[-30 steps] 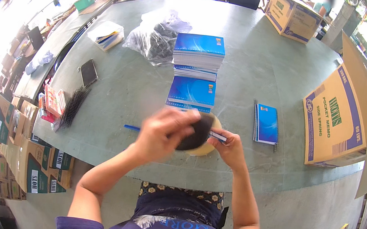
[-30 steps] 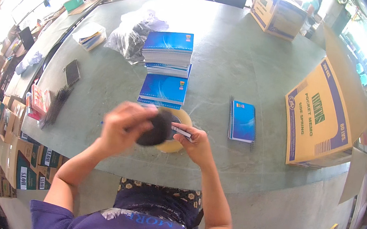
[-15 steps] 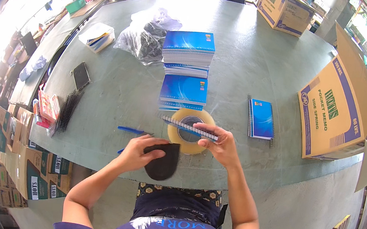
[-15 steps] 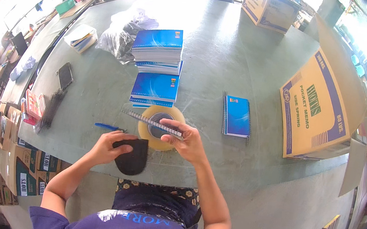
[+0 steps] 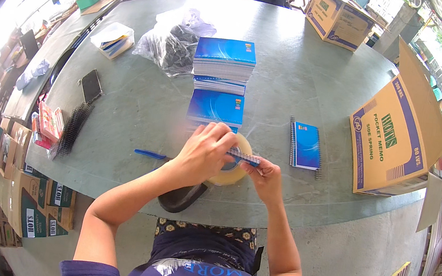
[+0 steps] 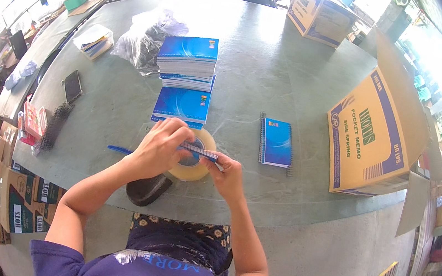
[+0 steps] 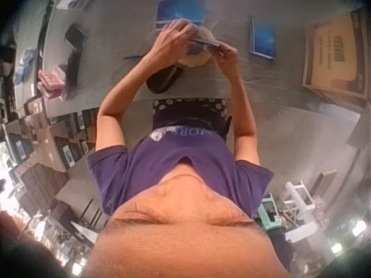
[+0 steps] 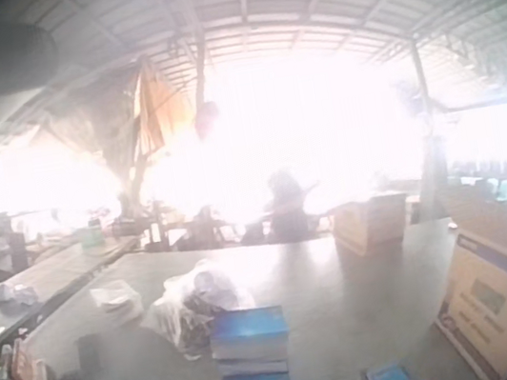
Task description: The person assembles spiral-bound notebooks by inserting metal wire spirals into the punched holes of the covers and pages. They use pliers to bend and secure the spiral ends, then place each completed notebook into a clear plastic sleeve. The process is repeated for multiple notebooks.
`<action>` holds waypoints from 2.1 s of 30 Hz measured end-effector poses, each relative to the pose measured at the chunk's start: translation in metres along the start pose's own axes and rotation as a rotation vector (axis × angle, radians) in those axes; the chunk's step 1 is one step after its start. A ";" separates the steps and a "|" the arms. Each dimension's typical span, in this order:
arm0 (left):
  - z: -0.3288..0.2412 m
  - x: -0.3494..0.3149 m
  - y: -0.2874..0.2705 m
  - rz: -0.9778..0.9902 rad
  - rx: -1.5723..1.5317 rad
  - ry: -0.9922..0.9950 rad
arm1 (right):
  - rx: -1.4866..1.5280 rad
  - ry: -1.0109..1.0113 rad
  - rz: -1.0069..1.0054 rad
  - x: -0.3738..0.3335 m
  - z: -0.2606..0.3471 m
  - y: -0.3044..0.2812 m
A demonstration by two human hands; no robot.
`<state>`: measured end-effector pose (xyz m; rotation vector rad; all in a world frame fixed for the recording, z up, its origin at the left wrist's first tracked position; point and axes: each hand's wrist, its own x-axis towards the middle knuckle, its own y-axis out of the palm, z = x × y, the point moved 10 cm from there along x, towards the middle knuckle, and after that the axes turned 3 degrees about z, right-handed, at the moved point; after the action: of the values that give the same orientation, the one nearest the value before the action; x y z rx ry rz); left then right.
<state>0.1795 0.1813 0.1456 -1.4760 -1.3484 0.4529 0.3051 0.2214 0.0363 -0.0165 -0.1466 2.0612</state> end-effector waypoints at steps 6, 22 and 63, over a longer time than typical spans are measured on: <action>-0.028 0.017 0.023 0.027 -0.092 0.124 | 0.028 -0.133 -0.046 0.002 0.008 -0.003; -0.029 0.024 0.041 0.143 -0.150 0.076 | -0.212 -0.067 -0.088 -0.009 0.003 -0.001; 0.084 -0.019 -0.004 0.001 0.427 -0.033 | -1.013 -0.424 -0.307 -0.014 0.045 -0.113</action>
<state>0.1031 0.1994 0.1093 -1.1196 -1.1857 0.7200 0.4072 0.2579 0.0933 -0.1682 -1.3454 1.4717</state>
